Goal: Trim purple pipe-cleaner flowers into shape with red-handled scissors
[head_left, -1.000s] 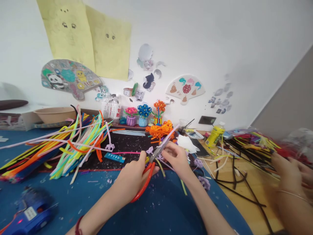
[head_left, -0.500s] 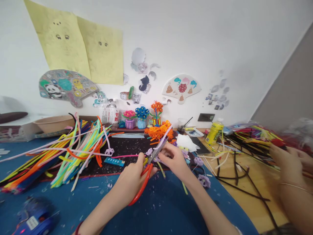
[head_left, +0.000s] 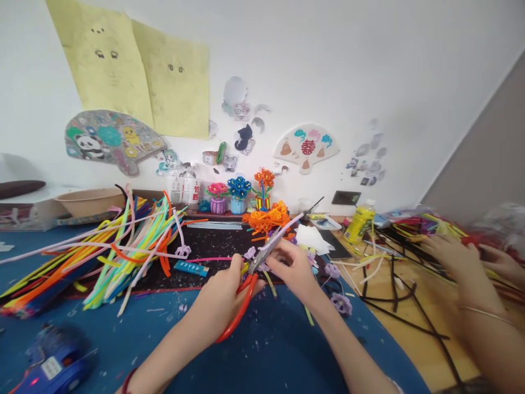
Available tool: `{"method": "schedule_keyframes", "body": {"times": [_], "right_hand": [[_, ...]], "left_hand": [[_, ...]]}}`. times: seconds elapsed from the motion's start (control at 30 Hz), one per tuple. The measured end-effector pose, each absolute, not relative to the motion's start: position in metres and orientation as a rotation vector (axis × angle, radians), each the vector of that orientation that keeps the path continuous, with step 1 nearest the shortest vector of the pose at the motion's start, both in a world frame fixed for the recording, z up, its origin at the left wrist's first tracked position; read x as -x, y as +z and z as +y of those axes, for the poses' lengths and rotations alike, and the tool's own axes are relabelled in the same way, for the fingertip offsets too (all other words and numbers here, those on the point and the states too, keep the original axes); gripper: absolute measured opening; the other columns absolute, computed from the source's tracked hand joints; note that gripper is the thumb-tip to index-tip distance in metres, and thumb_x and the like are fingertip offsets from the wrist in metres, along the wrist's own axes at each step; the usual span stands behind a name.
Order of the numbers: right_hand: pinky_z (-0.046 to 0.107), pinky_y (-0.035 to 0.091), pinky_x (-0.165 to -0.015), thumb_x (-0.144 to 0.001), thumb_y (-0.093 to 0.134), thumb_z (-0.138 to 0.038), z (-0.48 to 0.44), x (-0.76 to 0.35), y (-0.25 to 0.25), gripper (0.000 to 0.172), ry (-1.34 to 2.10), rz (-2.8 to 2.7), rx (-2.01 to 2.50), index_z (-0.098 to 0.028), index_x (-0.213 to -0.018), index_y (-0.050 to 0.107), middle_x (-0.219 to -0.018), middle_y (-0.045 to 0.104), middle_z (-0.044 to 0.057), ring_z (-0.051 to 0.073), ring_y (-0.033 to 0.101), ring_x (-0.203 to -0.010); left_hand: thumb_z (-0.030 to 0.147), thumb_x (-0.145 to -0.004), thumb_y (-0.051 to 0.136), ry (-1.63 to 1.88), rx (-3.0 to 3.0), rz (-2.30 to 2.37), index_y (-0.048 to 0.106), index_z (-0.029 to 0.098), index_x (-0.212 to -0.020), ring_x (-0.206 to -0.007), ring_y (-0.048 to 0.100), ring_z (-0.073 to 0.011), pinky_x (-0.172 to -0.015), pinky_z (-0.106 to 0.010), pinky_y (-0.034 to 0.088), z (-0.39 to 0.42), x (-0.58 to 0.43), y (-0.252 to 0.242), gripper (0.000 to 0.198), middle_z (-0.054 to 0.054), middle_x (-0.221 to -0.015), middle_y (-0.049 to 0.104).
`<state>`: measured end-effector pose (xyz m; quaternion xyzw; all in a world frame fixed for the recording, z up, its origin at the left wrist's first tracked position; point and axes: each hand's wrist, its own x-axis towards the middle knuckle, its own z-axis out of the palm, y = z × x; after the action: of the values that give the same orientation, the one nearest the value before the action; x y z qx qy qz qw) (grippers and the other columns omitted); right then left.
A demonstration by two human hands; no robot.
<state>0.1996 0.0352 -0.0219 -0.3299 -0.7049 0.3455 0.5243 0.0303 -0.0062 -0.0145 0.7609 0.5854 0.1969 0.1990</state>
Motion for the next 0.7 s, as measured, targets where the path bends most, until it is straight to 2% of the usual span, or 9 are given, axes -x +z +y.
{"method": "schedule_keyframes", "body": {"times": [0.2,0.43,0.7], "right_hand": [[0.023,0.039,-0.050,-0.073,0.060,-0.020,0.0409,-0.2037,-0.0252,0.005,0.782,-1.651,0.853,-0.017,-0.075,0.063,-0.060,0.053,-0.003,0.011,0.047,-0.052],[0.024,0.042,-0.053,-0.077,0.060,-0.027,0.0430,-0.2093,-0.0257,0.011,0.745,-1.615,0.835,-0.017,-0.072,0.063,-0.067,0.059,0.001,0.012,0.050,-0.055],[0.023,0.040,-0.047,-0.077,0.061,-0.030,0.0402,-0.2078,-0.0228,0.015,0.828,-1.566,0.827,-0.018,-0.068,0.059,-0.060,0.054,-0.002,0.011,0.047,-0.049]], "left_hand": [[0.047,-0.086,0.041,0.470,-2.182,1.706,0.035,0.024,-0.087,-0.063,0.064,-0.0225,-0.051,-0.024,0.032,-0.0045,-0.0282,-0.0121,0.024,-0.003,-0.072,0.064],[0.048,-0.086,0.043,0.465,-2.214,1.739,0.038,0.023,-0.088,-0.061,0.063,-0.0231,-0.050,-0.024,0.030,-0.0056,-0.0260,-0.0118,0.026,-0.004,-0.070,0.063],[0.047,-0.087,0.040,0.446,-2.217,1.696,0.035,0.024,-0.085,-0.061,0.062,-0.0225,-0.050,-0.024,0.031,-0.0079,-0.0255,-0.0136,0.023,-0.003,-0.070,0.063]]}}
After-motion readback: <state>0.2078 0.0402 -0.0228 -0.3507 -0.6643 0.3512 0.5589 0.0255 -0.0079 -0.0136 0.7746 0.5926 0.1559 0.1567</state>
